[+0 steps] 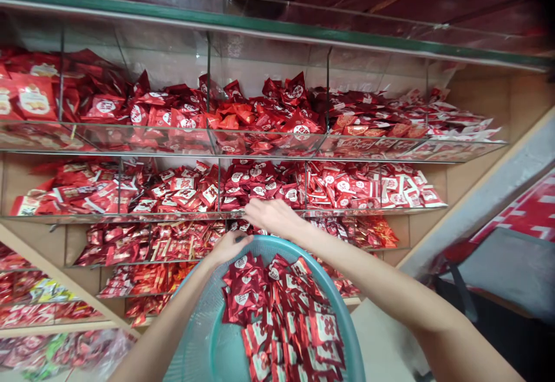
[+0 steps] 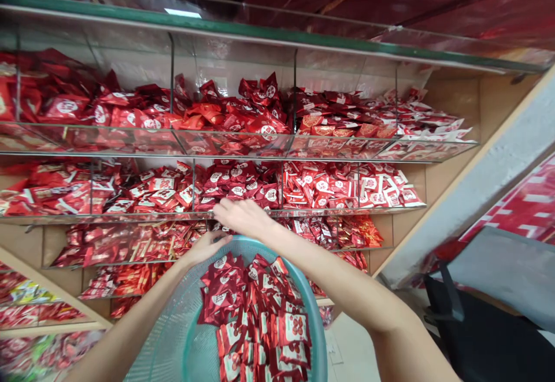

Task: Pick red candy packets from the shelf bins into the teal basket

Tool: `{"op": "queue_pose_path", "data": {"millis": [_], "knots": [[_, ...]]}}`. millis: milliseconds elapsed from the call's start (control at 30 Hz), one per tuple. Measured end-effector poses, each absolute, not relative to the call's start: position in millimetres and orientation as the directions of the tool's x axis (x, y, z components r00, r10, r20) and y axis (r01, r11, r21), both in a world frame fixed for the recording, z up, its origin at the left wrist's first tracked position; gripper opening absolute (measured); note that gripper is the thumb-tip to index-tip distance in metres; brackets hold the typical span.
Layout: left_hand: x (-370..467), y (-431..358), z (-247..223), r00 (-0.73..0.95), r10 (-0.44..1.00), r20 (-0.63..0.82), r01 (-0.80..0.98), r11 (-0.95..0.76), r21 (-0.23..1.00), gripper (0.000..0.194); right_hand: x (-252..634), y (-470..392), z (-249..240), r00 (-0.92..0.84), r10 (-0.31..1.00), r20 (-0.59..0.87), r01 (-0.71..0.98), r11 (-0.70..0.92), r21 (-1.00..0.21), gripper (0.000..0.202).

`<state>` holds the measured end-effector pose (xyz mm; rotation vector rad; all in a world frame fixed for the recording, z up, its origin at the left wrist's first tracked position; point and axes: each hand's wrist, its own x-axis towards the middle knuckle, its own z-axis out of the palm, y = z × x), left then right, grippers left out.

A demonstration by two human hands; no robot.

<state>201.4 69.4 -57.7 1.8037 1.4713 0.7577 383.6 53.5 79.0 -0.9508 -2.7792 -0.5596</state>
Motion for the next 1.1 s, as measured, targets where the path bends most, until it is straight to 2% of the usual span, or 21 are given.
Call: {"op": "queue_pose_path", "data": {"millis": [133,300,700,1100], "knots": [[202,68,-56,0.212,0.976,0.043,0.616,-0.168,0.769,0.053,381,90,105,-0.652,0.666,0.362,0.758,0.561,0.333,0.033],[201,67,-55,0.233,0.971,0.060,0.614,-0.194,0.765,0.050,381,121,106,-0.562,0.759,0.329,0.816,0.442,0.373,0.030],[199,67,-57,0.230,0.971,0.067,0.613,-0.198,0.765,0.048,381,136,91,-0.541,0.789,0.292,0.819,0.417,0.394,0.038],[200,68,-58,0.226,0.973,0.048,0.637,-0.184,0.749,0.052,380,136,85,-0.586,0.744,0.319,0.790,0.439,0.428,0.032]]}}
